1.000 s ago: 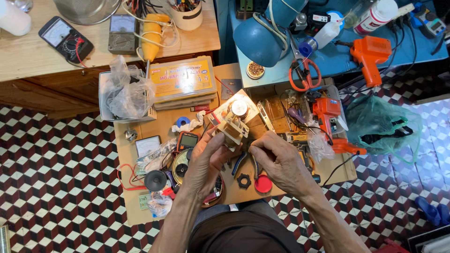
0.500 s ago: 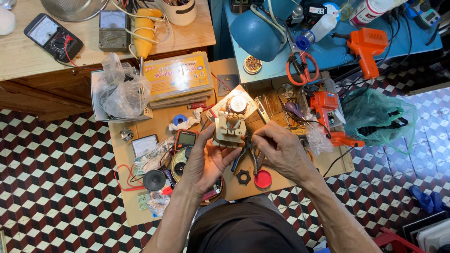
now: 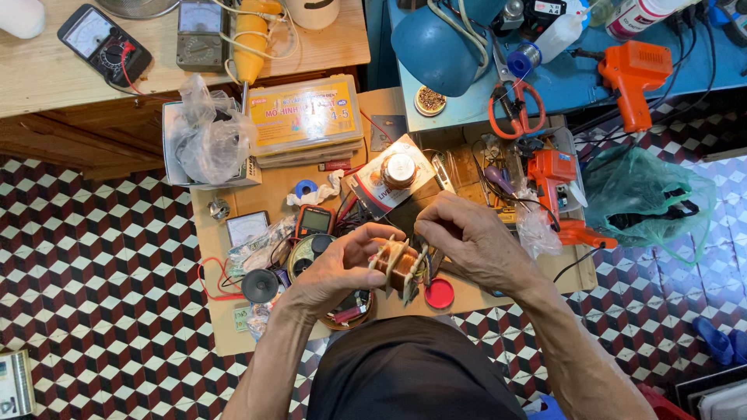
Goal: The person winds copper wire around a small rectangular core held in their left hand, using their right hand to guide the wire. They repeatedly adjust the wire and core, occasionally pulling the wire taut.
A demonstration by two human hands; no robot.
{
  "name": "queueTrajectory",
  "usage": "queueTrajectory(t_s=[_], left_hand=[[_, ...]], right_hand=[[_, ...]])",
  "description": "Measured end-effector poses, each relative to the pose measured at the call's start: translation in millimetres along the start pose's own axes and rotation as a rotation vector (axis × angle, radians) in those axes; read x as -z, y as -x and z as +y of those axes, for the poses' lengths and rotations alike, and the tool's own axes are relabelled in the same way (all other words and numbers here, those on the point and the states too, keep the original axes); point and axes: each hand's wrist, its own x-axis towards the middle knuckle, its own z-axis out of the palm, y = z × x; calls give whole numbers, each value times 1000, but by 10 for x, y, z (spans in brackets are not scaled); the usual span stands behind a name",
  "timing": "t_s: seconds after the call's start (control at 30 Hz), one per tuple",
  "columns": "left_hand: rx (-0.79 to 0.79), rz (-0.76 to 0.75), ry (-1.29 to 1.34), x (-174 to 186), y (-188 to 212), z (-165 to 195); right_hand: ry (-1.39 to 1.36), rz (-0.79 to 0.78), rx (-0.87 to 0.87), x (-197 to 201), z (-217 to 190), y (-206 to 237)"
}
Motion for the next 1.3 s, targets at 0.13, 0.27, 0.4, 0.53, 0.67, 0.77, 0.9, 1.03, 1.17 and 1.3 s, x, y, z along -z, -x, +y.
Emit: queueTrajectory(t_s=[0.13, 0.27, 0.4, 0.53, 0.67, 0.77, 0.9, 1.03, 1.17, 1.3], left_hand=[[-17, 16, -139, 0, 4, 27], [-41, 17, -205, 18, -53, 37], [-98, 72, -233, 57, -138, -7], [-100, 184, -162, 100, -218, -62], [-180, 255, -86, 152, -314, -70], [-216, 251, 6, 192, -348, -47], [-264, 233, 81, 213, -377, -34], [-204, 304, 105, 200, -393, -47], [-159, 350, 142, 161, -411, -70], [-179, 297, 268, 122, -414, -96]], right_hand=[[28, -22, -5, 3, -75, 21], [70, -28, 24, 3, -126, 12], [117, 3, 134, -14, -171, 9], [134, 10, 130, -17, -225, 53], [157, 29, 208, -74, -265, 127], [107, 41, 201, -135, -249, 166], [81, 67, 125, -202, -172, 226], [12, 62, 14, -238, -70, 265], [20, 108, 29, -238, 24, 254], [-112, 73, -99, -230, 78, 225]])
